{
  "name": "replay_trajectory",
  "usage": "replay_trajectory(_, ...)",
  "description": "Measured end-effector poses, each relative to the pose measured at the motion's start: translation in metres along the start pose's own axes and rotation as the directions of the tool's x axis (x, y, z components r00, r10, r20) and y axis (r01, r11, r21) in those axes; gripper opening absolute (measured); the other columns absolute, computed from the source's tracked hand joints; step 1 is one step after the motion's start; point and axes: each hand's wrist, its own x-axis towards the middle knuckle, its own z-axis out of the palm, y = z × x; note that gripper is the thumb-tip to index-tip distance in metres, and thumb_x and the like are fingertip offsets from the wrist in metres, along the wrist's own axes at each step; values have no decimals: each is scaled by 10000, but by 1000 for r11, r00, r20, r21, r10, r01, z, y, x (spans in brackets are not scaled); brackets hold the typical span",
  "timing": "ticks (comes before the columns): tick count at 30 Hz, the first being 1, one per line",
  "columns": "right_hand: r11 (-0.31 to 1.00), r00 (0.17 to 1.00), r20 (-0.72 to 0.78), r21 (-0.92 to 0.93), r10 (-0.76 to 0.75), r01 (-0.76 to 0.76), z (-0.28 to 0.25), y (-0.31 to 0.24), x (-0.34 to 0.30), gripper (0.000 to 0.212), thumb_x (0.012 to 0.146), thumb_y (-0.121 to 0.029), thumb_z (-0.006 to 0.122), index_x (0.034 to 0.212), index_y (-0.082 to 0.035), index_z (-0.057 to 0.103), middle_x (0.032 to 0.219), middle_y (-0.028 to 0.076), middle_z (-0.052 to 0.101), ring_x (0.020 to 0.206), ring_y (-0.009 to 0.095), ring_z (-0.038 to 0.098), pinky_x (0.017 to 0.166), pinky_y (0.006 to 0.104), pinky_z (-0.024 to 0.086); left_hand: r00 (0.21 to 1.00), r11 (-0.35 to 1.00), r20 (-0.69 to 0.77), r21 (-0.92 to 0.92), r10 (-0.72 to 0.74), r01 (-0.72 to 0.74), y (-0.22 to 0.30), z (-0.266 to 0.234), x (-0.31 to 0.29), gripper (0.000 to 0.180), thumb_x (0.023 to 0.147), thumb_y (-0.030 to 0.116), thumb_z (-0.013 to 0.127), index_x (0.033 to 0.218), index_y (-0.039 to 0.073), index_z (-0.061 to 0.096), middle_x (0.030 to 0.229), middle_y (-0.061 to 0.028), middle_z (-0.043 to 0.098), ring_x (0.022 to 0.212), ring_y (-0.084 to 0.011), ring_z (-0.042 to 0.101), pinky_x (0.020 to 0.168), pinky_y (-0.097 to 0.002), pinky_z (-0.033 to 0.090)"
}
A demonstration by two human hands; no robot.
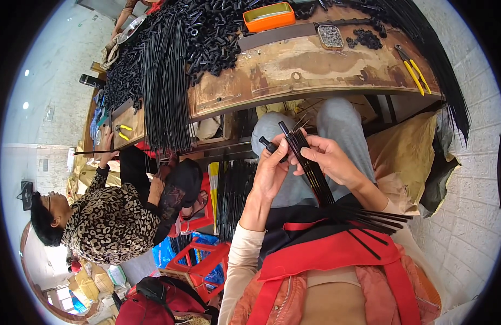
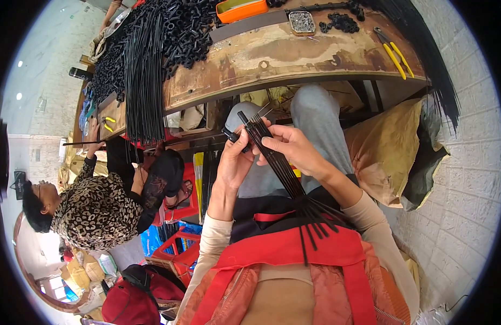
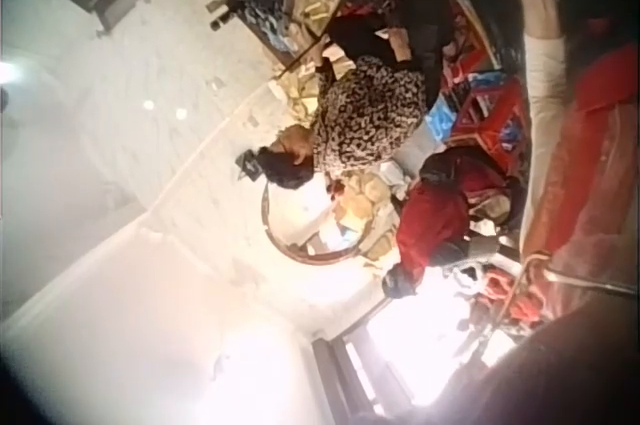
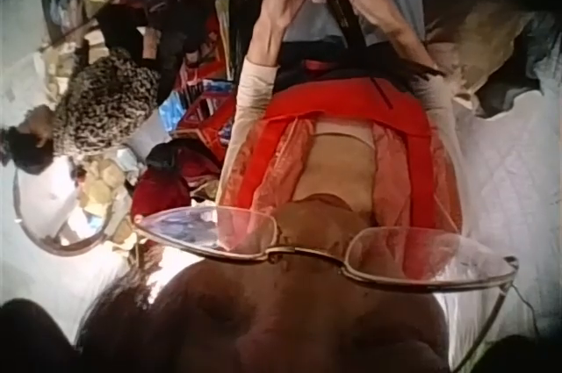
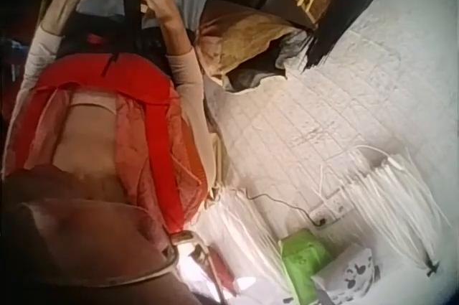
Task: The worker is assembling and trimming small plastic components and metal ribs for umbrellas at a shared factory workbench.
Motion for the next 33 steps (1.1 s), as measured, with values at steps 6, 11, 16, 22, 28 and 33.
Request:
replay_trajectory(6,999,999,44,28,-30,29,-4,-2,2,256,998,-153,529,1210,-10,538,962,69,610,857,131,623,848,403,578,985,997,-156,25,70,-67,-11,22,6,369,1017,303,508,1298,67,542,1021,-8,633,741,-67,500,690,-242,478)
replay_trajectory(11,998,998,29,28,-49,49,-3,-3,-2,320,996,-144,530,1289,-29,473,930,57,586,848,133,616,868,436,570,931,948,-179,64,319,-313,29,27,33,463,1001,405,509,1307,59,537,1387,-121,522,1356,-202,401,1083,-419,314)
replay_trajectory(16,998,998,26,-4,-57,57,2,-9,0,316,996,-132,524,1287,-20,471,939,60,587,842,130,611,865,434,571,984,897,173,440,-30,-50,53,13,68,435,963,358,579,1244,26,603,1412,-147,501,1362,-247,412,1115,-416,328)
replay_trajectory(22,997,997,-2,-13,-81,81,-1,-17,1,348,989,-108,524,1315,-1,470,957,66,585,869,137,610,851,409,584,991,1000,130,10,-19,18,42,6,45,513,958,357,602,1343,46,467,1268,-143,592,1240,-258,529,987,-371,457)
replay_trajectory(28,995,996,18,-51,-89,90,-2,-15,4,355,995,-128,523,1324,-8,463,940,62,595,847,129,614,847,408,574,982,980,-117,147,151,-133,37,-2,55,255,931,226,667,1120,64,613,988,-57,690,878,-153,673,789,-282,521)
replay_trajectory(33,994,995,-8,-49,-103,102,-4,-13,0,373,995,-131,524,1342,-14,452,944,63,599,849,133,615,849,401,571,982,989,-156,111,109,-92,36,20,41,312,921,201,681,1183,67,577,1006,-42,676,944,-130,649,805,-274,503)
